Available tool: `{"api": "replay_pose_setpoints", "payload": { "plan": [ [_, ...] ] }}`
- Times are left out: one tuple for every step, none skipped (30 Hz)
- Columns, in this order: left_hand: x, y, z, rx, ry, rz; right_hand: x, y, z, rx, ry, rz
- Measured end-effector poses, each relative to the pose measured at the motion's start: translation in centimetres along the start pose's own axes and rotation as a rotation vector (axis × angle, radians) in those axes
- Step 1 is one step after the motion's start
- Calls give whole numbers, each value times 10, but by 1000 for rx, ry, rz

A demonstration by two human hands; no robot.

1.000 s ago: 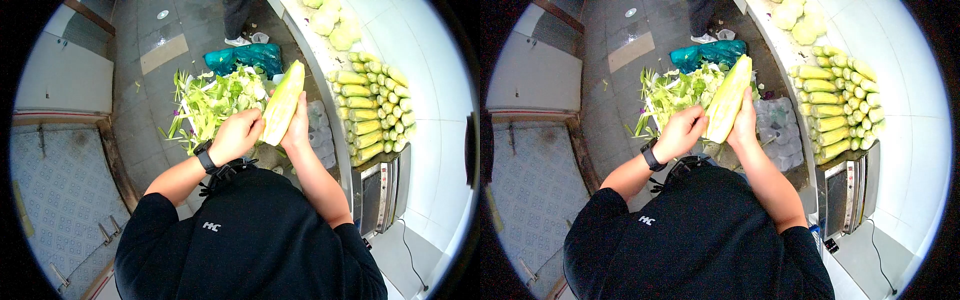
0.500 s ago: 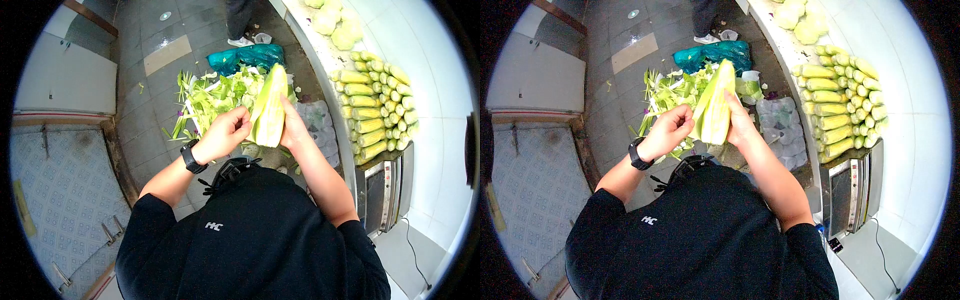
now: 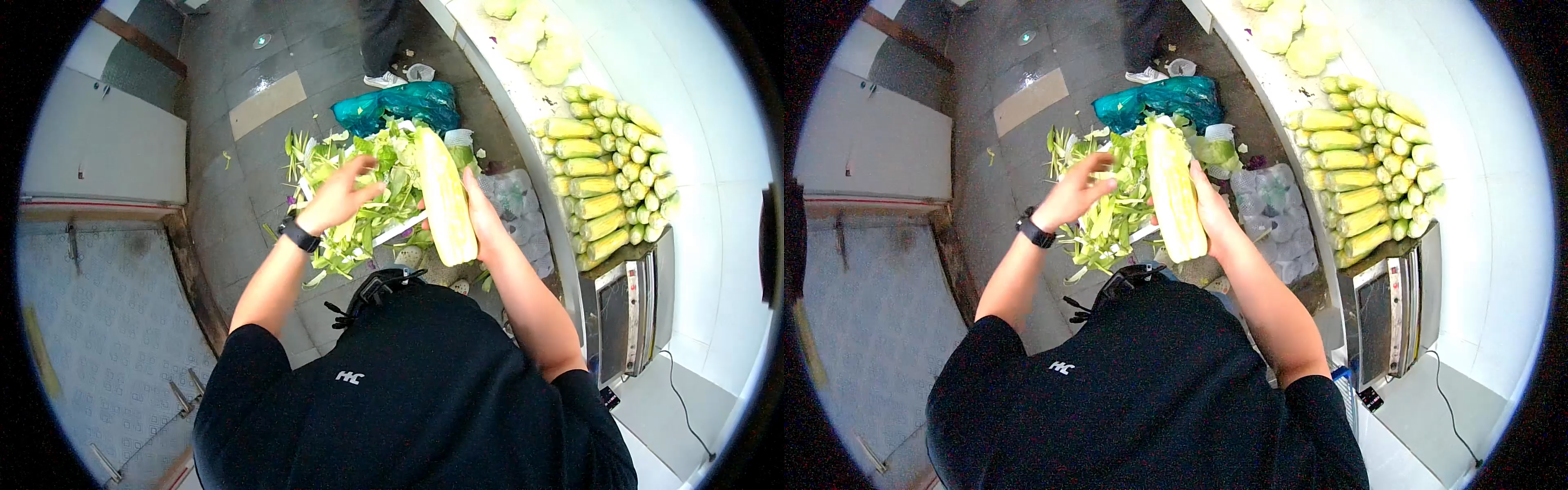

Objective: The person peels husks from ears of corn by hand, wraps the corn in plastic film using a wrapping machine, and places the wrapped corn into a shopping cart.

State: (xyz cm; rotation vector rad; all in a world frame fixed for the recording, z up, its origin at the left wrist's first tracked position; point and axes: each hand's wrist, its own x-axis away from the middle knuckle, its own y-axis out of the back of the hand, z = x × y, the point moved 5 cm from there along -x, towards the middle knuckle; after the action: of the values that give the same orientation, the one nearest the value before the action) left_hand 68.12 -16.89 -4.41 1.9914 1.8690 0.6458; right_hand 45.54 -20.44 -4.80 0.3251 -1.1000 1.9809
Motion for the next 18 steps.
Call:
{"api": "replay_pose_setpoints", "payload": {
  "plan": [
    [-7,-19,-10,383,-65,110,8,-11,4,1,-7,17],
    [-13,-33,-30,664,-119,218,10,-17,7,4,-4,39],
    [-19,-46,-40,932,-75,365,9,-11,4,7,-32,216],
    [-22,-57,-50,1194,-19,527,15,-9,6,-2,-11,211],
    [-27,-59,-57,1205,-27,535,22,-9,5,16,-17,214],
    [-32,-65,-67,1215,-35,543,31,-4,7,34,-23,216],
    [-38,-75,-77,1229,-24,425,43,16,9,-83,-31,335],
    [-41,-83,-87,1250,-19,377,58,28,13,-109,15,298],
    [-47,-88,-94,1235,-43,377,75,39,27,417,361,119],
    [-52,-93,-101,1222,-64,374,101,43,40,948,663,-100],
    [-58,-99,-110,1223,-69,409,127,42,50,821,459,-286],
    [-62,-108,-119,1206,-95,449,143,55,44,794,473,-336],
    [-66,-119,-124,1148,-85,488,161,71,42,821,565,-458],
    [-71,-129,-125,1090,-80,521,180,82,43,850,653,-581],
    [-78,-139,-127,1032,-70,536,201,92,46,908,702,-676],
    [-85,-150,-141,1011,-94,558,220,103,48,885,716,-716],
    [-91,-159,-151,927,-118,571,237,112,47,818,724,-739],
    [-97,-170,-161,843,-144,583,254,121,45,751,734,-761]
  ]
}}
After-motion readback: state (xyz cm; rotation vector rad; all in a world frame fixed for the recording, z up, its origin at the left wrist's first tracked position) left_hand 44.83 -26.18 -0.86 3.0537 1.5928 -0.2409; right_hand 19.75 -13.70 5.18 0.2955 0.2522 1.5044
